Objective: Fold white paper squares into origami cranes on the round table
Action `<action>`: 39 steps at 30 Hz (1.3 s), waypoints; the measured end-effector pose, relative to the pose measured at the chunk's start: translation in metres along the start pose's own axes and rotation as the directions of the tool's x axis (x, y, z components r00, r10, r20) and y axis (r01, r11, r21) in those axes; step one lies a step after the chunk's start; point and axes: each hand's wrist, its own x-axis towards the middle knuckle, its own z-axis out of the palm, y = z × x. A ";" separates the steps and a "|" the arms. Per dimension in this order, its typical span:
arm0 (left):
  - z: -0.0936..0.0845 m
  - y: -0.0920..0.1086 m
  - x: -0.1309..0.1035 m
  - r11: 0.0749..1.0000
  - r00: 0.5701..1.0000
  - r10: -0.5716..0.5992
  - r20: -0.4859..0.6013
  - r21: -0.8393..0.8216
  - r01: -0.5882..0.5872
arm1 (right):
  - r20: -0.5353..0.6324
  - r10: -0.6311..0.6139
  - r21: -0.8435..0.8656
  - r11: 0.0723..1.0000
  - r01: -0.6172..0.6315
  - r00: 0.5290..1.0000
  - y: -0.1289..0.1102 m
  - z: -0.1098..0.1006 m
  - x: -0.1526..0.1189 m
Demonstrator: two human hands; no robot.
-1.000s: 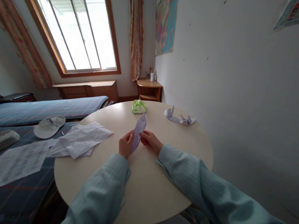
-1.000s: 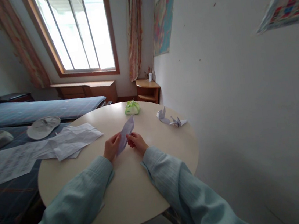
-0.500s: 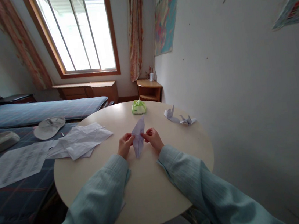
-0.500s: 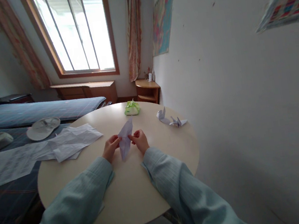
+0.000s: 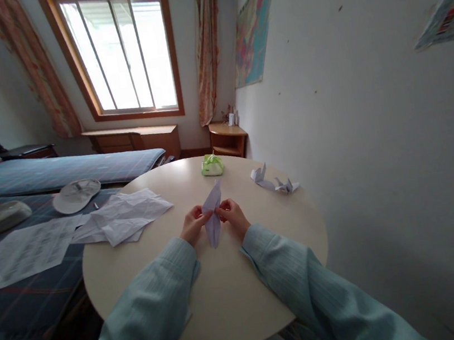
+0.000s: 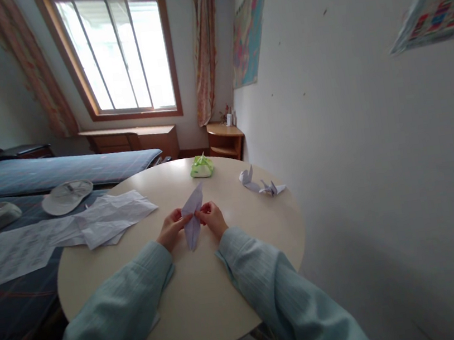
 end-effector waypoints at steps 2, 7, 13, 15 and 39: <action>0.000 -0.001 0.000 1.000 1.000 0.008 0.004 -0.014 -0.008 | 0.006 0.005 0.008 1.000 -0.005 1.000 -0.001 0.000 -0.001; 0.001 -0.001 0.000 0.999 1.000 -0.004 0.019 -0.047 0.005 | 0.025 0.014 -0.005 1.000 -0.014 1.000 -0.002 0.000 -0.001; 0.002 -0.002 -0.001 0.998 0.999 -0.032 0.024 -0.055 0.033 | 0.026 0.001 -0.005 1.000 -0.001 1.000 0.002 -0.001 0.000; 0.001 -0.002 -0.001 0.998 0.999 -0.029 0.018 -0.046 0.030 | 0.023 -0.002 -0.011 1.000 0.003 1.000 0.003 -0.001 0.000; -0.004 0.000 0.003 0.982 0.991 -0.119 -0.063 -0.154 0.108 | 0.009 -0.044 -0.013 0.999 0.044 0.999 -0.005 -0.001 -0.002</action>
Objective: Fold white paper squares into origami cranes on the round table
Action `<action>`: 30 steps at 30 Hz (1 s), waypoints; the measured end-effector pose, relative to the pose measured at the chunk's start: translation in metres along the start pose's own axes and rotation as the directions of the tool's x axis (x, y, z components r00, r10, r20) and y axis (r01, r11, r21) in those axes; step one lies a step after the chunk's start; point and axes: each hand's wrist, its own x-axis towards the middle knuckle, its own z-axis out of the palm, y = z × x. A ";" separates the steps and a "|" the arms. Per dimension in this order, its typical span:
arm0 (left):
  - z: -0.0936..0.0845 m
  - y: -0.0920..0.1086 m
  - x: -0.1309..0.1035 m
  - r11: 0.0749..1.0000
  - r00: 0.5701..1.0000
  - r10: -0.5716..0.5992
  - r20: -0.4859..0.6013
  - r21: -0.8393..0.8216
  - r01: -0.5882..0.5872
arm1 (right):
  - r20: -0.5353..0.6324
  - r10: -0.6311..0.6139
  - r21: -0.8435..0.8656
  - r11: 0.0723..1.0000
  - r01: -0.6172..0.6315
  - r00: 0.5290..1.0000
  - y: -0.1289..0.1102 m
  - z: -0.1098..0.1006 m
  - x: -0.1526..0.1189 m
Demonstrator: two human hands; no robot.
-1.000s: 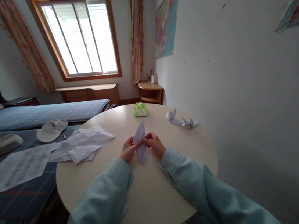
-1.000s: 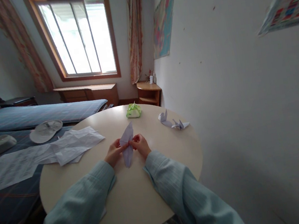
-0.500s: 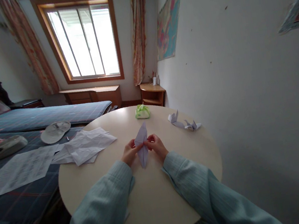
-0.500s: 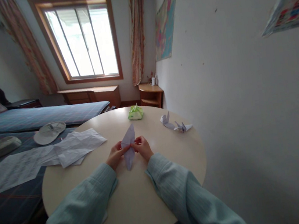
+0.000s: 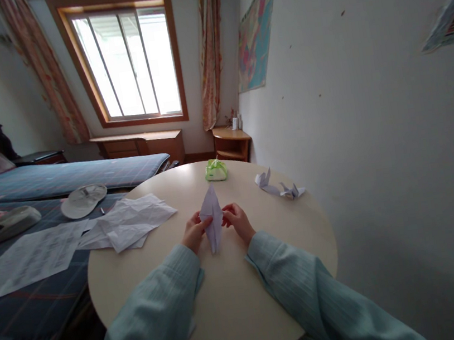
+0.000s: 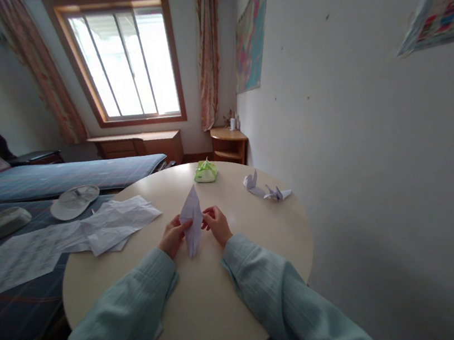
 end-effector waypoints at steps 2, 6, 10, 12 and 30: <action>0.000 -0.001 0.001 1.000 1.000 -0.001 -0.004 -0.022 0.001 | -0.049 -0.013 -0.007 1.000 0.013 0.999 0.001 -0.001 0.002; -0.001 -0.003 0.005 0.998 1.000 -0.004 -0.018 -0.066 0.003 | -0.093 -0.017 0.027 0.999 0.019 0.996 0.001 -0.002 0.003; -0.003 -0.005 0.008 0.988 0.998 -0.026 -0.063 -0.156 0.016 | -0.083 -0.041 0.071 0.996 0.047 0.996 -0.002 -0.002 0.001; -0.004 -0.005 0.009 0.981 0.998 -0.031 -0.060 -0.191 0.019 | -0.084 -0.040 0.064 0.997 0.045 0.996 -0.004 -0.002 0.000; 0.000 0.001 0.002 0.994 1.000 0.011 -0.001 -0.110 -0.011 | -0.133 -0.031 0.063 0.997 0.040 0.991 -0.006 -0.001 -0.002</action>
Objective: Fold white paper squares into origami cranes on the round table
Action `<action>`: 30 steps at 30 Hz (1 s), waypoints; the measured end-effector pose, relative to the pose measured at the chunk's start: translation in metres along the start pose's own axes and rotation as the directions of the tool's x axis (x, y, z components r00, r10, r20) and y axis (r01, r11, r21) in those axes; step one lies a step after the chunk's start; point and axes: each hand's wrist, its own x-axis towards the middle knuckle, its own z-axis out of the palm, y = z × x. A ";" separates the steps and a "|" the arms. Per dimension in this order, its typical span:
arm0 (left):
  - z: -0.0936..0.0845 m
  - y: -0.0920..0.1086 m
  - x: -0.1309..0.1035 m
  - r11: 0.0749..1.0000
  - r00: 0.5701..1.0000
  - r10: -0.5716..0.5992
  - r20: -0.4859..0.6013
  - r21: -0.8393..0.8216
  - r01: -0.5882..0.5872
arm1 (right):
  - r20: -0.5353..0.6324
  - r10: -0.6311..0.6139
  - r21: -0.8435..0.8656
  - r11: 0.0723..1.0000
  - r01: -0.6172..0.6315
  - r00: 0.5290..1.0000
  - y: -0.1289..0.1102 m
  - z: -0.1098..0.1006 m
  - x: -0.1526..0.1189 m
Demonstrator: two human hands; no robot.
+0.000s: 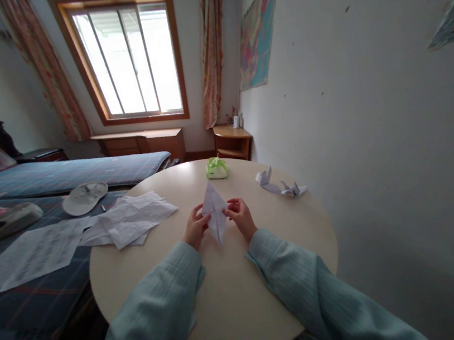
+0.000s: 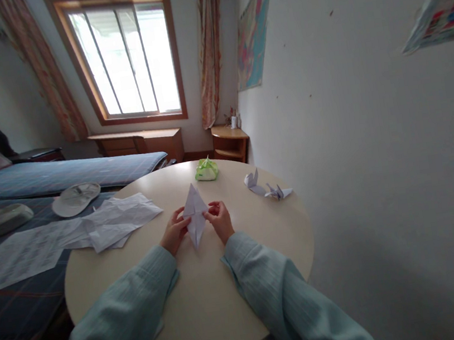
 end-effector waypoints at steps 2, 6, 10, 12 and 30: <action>0.001 0.002 -0.002 0.999 1.000 0.029 -0.001 0.030 -0.029 | 0.020 -0.024 0.000 1.000 0.024 1.000 -0.003 0.001 -0.001; 0.003 0.005 -0.005 0.999 0.998 -0.001 0.064 0.050 -0.002 | 0.074 -0.048 -0.067 0.996 0.053 0.996 -0.001 0.001 -0.002; 0.003 0.002 -0.005 0.997 0.996 -0.042 0.073 0.075 0.036 | 0.081 -0.040 -0.036 0.998 0.043 0.996 0.003 0.001 -0.001; 0.002 0.001 -0.004 0.995 0.995 -0.057 0.076 0.082 0.051 | 0.096 0.021 0.024 0.999 -0.024 0.995 0.005 0.001 -0.001; 0.006 -0.003 -0.003 0.993 0.995 -0.031 0.095 0.112 0.020 | 0.076 0.023 0.030 0.999 -0.025 0.997 0.001 0.002 -0.003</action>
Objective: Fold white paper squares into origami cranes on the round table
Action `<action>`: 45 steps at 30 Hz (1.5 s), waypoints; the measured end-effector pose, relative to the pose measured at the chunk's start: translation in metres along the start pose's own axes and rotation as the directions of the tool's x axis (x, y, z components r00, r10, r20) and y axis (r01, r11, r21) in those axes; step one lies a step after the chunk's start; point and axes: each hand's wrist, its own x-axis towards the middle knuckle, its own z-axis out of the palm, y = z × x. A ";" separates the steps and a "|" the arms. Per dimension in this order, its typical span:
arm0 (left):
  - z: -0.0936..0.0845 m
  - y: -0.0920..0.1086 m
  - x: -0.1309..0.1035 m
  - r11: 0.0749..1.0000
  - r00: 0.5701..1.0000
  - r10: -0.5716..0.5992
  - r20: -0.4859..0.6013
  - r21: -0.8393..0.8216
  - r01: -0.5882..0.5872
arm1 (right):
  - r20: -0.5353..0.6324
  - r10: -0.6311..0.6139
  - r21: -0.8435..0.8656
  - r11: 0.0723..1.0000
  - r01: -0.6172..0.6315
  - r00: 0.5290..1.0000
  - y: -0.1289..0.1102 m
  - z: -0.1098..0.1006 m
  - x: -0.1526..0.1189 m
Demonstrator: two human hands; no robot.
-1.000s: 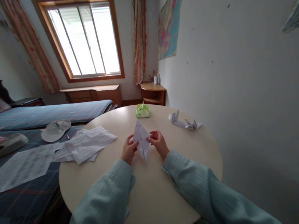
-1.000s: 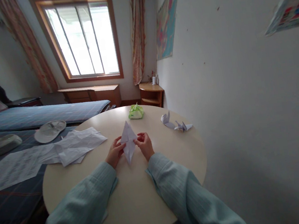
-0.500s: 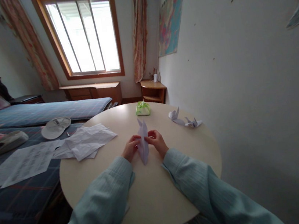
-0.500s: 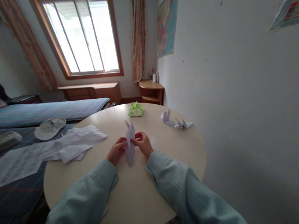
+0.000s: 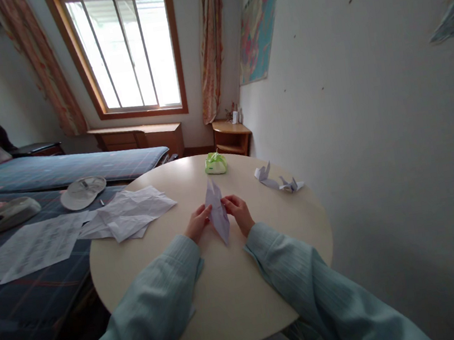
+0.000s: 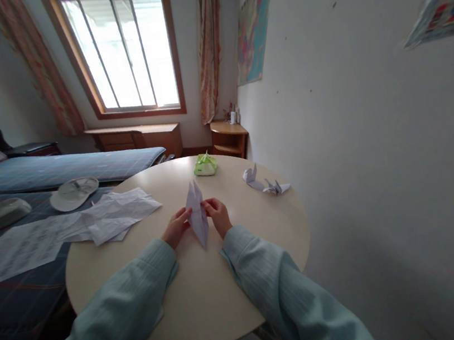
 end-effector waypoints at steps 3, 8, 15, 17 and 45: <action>-0.005 -0.006 0.005 0.998 0.999 0.050 -0.011 0.024 -0.049 | 0.021 -0.035 -0.040 0.999 0.035 0.999 0.001 -0.001 0.000; -0.013 -0.012 0.011 0.963 0.982 0.189 -0.023 0.199 -0.181 | 0.025 -0.055 -0.104 0.993 0.058 0.998 -0.001 0.000 -0.001; -0.010 -0.003 0.007 0.943 0.964 0.249 -0.089 0.248 -0.221 | -0.012 -0.049 -0.150 0.988 0.047 0.999 -0.002 0.001 -0.002; -0.007 -0.002 0.005 0.940 0.967 0.246 -0.065 0.259 -0.222 | -0.012 -0.063 -0.160 0.985 0.061 0.998 -0.002 0.001 -0.002; -0.005 0.001 0.000 0.886 0.960 0.274 -0.058 0.403 -0.229 | -0.070 -0.050 -0.086 0.995 0.044 0.996 0.014 -0.006 0.010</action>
